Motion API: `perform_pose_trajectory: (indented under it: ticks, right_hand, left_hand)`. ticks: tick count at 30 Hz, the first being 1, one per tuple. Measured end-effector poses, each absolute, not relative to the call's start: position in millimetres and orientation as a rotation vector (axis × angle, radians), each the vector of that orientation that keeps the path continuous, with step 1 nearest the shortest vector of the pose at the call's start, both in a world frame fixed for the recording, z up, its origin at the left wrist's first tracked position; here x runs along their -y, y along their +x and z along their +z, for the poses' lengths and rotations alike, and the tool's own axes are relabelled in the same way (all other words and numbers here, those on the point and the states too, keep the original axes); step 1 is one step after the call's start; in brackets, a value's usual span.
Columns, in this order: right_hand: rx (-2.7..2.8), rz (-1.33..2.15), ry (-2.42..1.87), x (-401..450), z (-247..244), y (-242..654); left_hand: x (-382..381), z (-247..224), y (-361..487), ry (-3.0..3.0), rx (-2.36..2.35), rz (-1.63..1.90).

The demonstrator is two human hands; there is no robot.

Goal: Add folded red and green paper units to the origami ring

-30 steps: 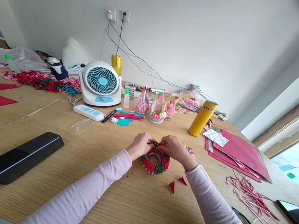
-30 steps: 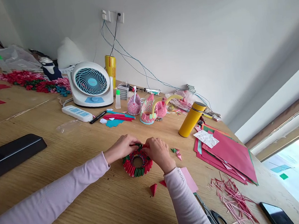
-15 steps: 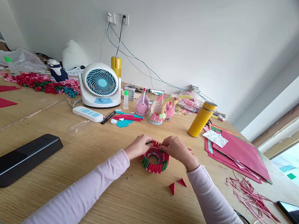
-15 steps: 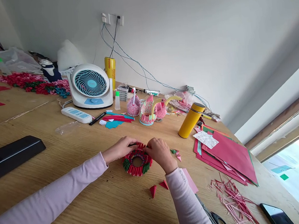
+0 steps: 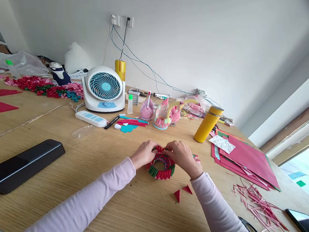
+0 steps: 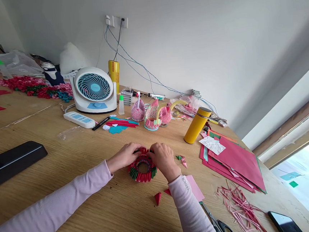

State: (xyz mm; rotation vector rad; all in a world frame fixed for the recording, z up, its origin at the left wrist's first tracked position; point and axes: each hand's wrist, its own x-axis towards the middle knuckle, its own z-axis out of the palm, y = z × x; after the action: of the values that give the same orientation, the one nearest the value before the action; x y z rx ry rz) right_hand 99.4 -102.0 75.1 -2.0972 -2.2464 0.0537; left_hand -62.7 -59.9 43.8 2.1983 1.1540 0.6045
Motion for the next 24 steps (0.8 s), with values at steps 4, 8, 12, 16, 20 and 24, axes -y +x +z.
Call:
perform_pose_trajectory:
  ticks: [4, 8, 12, 16, 20, 24]
  right_hand:
    - [2.131, 0.187, -1.998, 98.2, 76.1, 105.7]
    - [2.151, 0.250, -2.025, 98.5, 76.5, 111.3]
    - [2.204, 0.223, -2.044, 99.3, 73.5, 107.0]
    - [2.212, 0.154, -2.090, 98.2, 70.1, 101.1]
    - [2.221, 0.157, -2.109, 99.3, 70.6, 99.0]
    - [2.202, 0.165, -2.123, 102.4, 72.8, 98.0]
  left_hand:
    - [53.9, 44.4, -63.7, 2.147, -1.110, 0.698]
    - [42.3, 42.8, -61.8, 2.137, -0.930, 0.637]
    - [31.2, 40.4, -59.5, 2.149, -0.888, 0.565]
    - [26.8, 37.2, -59.6, 2.117, -0.864, 0.582]
    - [28.2, 35.5, -60.0, 2.105, -0.877, 0.577]
    - [29.6, 34.4, -59.2, 2.080, -0.872, 0.581]
